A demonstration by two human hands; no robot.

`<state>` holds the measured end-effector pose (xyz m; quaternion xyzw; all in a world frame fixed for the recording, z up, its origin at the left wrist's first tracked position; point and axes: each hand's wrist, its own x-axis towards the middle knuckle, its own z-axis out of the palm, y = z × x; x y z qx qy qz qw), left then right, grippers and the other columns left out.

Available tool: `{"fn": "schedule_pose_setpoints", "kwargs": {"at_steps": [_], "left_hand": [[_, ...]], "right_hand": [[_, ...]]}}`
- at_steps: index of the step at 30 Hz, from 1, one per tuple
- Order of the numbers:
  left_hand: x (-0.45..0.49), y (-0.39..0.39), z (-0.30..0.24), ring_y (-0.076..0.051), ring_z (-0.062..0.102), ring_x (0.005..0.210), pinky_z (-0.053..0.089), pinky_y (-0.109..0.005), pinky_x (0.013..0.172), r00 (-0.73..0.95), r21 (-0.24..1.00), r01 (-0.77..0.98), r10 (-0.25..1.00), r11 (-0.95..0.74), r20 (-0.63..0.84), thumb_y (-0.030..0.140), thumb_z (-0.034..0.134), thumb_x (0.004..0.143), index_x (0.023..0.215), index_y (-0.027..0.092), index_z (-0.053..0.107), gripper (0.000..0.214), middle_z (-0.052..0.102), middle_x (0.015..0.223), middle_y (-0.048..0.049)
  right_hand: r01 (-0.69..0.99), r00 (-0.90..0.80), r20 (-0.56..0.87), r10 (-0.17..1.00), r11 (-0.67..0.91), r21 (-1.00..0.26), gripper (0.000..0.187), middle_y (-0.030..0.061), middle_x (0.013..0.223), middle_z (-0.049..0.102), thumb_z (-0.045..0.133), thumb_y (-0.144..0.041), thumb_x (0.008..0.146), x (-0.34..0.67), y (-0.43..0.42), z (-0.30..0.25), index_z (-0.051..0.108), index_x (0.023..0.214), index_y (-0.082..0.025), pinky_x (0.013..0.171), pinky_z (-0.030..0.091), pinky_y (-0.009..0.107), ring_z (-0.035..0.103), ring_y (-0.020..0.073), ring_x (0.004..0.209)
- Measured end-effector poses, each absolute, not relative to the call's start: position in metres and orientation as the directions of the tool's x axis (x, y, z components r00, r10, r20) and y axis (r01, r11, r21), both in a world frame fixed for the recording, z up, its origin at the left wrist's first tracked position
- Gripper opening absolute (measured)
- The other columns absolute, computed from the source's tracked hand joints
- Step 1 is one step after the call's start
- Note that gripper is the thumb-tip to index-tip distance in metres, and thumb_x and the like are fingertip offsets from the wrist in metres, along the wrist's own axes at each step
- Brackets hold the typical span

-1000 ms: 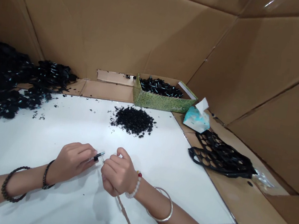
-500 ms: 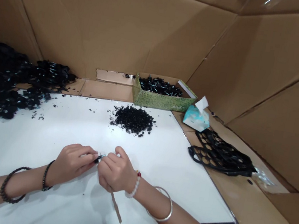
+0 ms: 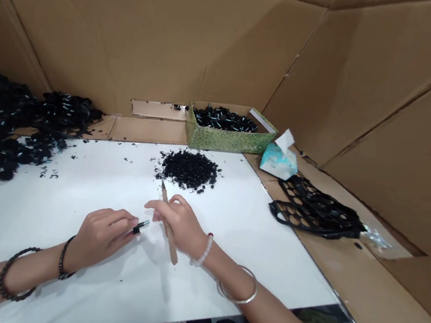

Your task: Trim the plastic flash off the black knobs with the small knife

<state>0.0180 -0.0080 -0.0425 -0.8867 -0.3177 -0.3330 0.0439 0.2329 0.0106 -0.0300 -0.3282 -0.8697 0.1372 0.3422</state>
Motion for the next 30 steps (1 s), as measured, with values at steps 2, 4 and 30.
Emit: {"fn": "schedule_pose_setpoints", "kwargs": {"at_steps": [2,4,30], "left_hand": [[0.018,-0.008,-0.042,-0.012,0.058,0.057,0.041,-0.025,0.054,0.579,0.133,0.595,0.537,-0.793,0.614,0.022,0.056,0.083,0.083,0.020,0.054,0.003,0.068,0.078,0.0019],[0.018,-0.008,-0.041,-0.012,0.058,0.057,0.041,-0.025,0.055,0.582,0.129,0.597,0.538,-0.792,0.609,0.022,0.056,0.083,0.083,0.020,0.055,0.003,0.068,0.079,0.0013],[0.021,-0.012,-0.035,-0.014,0.061,0.065,0.042,-0.027,0.058,0.695,-0.153,0.512,0.303,-0.845,0.652,0.014,0.056,0.083,0.079,0.018,0.057,0.006,0.070,0.083,-0.0028]], "right_hand": [[0.482,-0.570,0.462,0.680,0.732,-0.482,0.021,0.0009,0.073,0.064,0.039,-0.022,0.094,0.235,0.012,-0.030,0.057,0.103,-0.019,0.074,0.036,0.031,0.056,0.0138,0.067],[0.474,-0.589,0.441,0.677,0.731,-0.490,0.020,0.0029,0.078,0.065,0.049,-0.033,0.090,0.234,0.012,-0.029,0.060,0.098,-0.019,0.075,0.036,0.031,0.057,0.0156,0.073],[0.425,-0.682,0.246,0.688,0.647,-0.633,0.009,0.0006,0.073,0.058,0.052,-0.024,0.086,0.230,0.002,-0.017,0.056,0.081,-0.018,0.076,0.037,0.031,0.050,0.0151,0.073]]}}
